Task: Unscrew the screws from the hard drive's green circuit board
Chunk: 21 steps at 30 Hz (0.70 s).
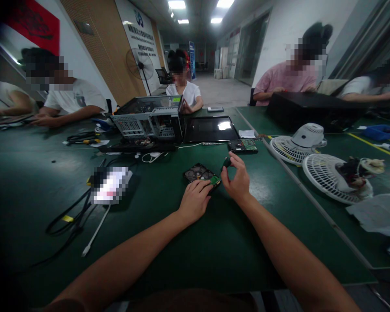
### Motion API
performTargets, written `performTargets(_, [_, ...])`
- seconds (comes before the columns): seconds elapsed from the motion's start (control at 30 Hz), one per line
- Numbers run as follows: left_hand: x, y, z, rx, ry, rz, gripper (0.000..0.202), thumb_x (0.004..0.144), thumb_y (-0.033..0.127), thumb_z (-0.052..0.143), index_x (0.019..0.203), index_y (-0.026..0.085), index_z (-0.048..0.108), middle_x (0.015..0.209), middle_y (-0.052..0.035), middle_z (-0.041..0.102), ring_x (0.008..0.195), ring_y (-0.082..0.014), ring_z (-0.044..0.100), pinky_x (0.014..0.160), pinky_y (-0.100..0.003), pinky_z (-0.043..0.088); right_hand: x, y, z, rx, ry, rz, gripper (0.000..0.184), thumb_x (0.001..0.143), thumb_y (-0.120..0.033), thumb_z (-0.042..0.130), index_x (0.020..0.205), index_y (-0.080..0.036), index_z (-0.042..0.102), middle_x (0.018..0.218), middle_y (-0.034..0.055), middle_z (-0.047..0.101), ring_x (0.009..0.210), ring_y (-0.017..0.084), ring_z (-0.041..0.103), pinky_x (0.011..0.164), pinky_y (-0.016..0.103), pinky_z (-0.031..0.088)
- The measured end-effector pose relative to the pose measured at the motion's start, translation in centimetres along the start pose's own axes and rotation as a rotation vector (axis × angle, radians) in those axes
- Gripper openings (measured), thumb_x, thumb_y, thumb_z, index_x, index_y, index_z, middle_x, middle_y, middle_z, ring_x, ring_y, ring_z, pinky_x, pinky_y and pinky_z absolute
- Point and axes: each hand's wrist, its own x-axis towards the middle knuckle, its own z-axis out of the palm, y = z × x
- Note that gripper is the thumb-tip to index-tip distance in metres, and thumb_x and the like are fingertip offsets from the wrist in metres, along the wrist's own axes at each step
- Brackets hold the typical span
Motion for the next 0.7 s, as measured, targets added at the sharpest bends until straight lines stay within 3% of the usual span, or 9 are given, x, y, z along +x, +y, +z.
performTargets(0.23, [-0.02, -0.02, 0.01, 0.001, -0.003, -0.001, 0.045, 0.093, 0.017, 0.061, 0.138, 0.023, 0.055, 0.141, -0.0051, 0.057, 0.130, -0.0293, 0.047, 0.112, -0.048, 0.039, -0.04, -0.13, -0.14, -0.063, 0.060, 0.018, 0.051, 0.086, -0.022, 0.071, 0.131, -0.024, 0.046, 0.125, 0.0127, 0.058, 0.110, 0.025, 0.062, 0.080, 0.041, 0.062])
performTargets(0.47, [-0.06, -0.04, 0.19, -0.006, 0.011, 0.001, 0.047, 0.092, 0.017, 0.063, 0.137, 0.023, 0.055, 0.140, -0.0047, 0.058, 0.128, -0.0287, 0.048, 0.111, -0.047, 0.040, -0.09, -0.11, -0.11, 0.041, -0.004, 0.011, 0.051, 0.090, -0.019, 0.063, 0.136, -0.026, 0.041, 0.138, 0.0145, 0.055, 0.113, 0.025, 0.064, 0.080, 0.042, 0.063])
performTargets(0.7, [-0.05, -0.04, 0.11, -0.003, 0.013, 0.001, 0.045, 0.092, 0.016, 0.063, 0.136, 0.023, 0.056, 0.140, -0.0056, 0.058, 0.129, -0.0292, 0.048, 0.111, -0.048, 0.040, -0.19, 0.05, 0.08, -0.014, 0.081, 0.023, 0.052, 0.085, -0.020, 0.072, 0.130, -0.025, 0.047, 0.122, 0.0112, 0.054, 0.104, 0.023, 0.061, 0.072, 0.037, 0.063])
